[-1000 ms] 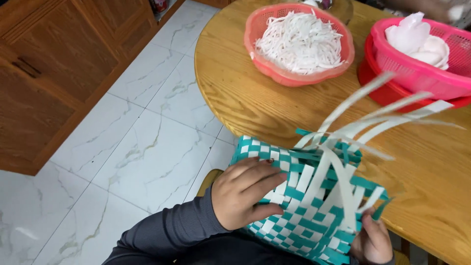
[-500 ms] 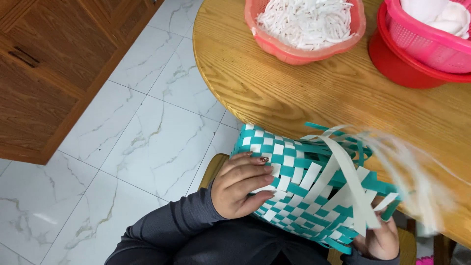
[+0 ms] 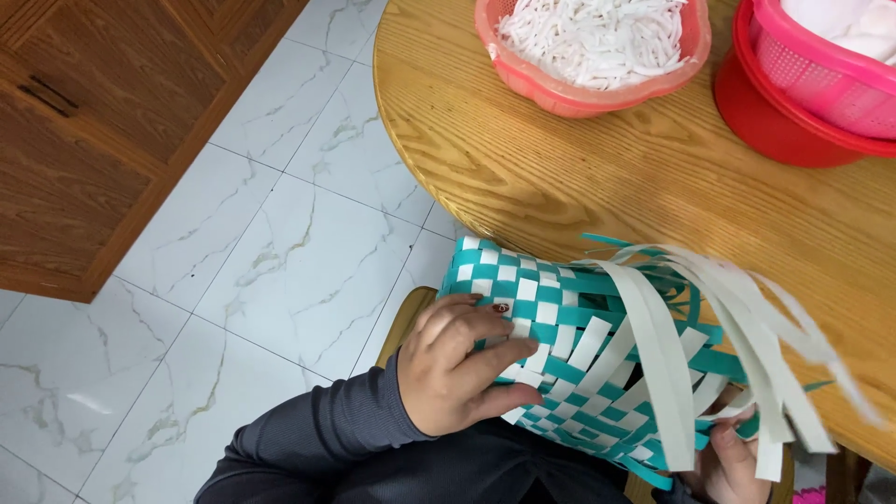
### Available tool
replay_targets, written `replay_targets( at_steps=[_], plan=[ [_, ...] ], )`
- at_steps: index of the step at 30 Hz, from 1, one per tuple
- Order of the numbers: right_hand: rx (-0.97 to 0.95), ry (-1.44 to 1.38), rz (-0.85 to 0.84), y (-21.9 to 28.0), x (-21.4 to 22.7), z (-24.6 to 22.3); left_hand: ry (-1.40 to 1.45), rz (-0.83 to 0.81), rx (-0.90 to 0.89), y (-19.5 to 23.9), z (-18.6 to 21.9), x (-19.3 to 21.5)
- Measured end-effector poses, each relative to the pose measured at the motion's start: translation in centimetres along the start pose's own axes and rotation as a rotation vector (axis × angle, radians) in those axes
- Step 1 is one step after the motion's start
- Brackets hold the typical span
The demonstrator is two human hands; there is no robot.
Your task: Weaving a plastic basket by interlacing and tucking in plastic strips.
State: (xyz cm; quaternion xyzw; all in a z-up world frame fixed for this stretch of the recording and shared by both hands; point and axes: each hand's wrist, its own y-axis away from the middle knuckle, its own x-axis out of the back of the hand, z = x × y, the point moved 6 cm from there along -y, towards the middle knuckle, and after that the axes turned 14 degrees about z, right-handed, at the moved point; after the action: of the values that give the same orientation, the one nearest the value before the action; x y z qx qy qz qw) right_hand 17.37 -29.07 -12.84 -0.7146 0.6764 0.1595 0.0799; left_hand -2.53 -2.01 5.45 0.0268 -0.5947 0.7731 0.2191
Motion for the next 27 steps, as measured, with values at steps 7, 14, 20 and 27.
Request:
replay_targets(
  at_steps=[7, 14, 20, 27],
  plan=[
    [-0.116, -0.015, 0.01, -0.7, 1.6, 1.7, -0.019, -0.051, 0.094, 0.0, 0.0, 0.1],
    [-0.033, 0.037, 0.052, 0.0, 1.2, 0.7, -0.004, -0.122, 0.125, -0.5, -0.2, -0.2],
    [0.006, -0.221, -0.138, -0.2, -1.7, 0.0, 0.024, -0.105, 0.131, -0.2, -0.7, -0.4],
    [0.128, -0.015, -0.025, -0.1, -4.0, -0.8, 0.057, -0.082, 0.118, -0.3, -1.1, -0.4]
  ],
)
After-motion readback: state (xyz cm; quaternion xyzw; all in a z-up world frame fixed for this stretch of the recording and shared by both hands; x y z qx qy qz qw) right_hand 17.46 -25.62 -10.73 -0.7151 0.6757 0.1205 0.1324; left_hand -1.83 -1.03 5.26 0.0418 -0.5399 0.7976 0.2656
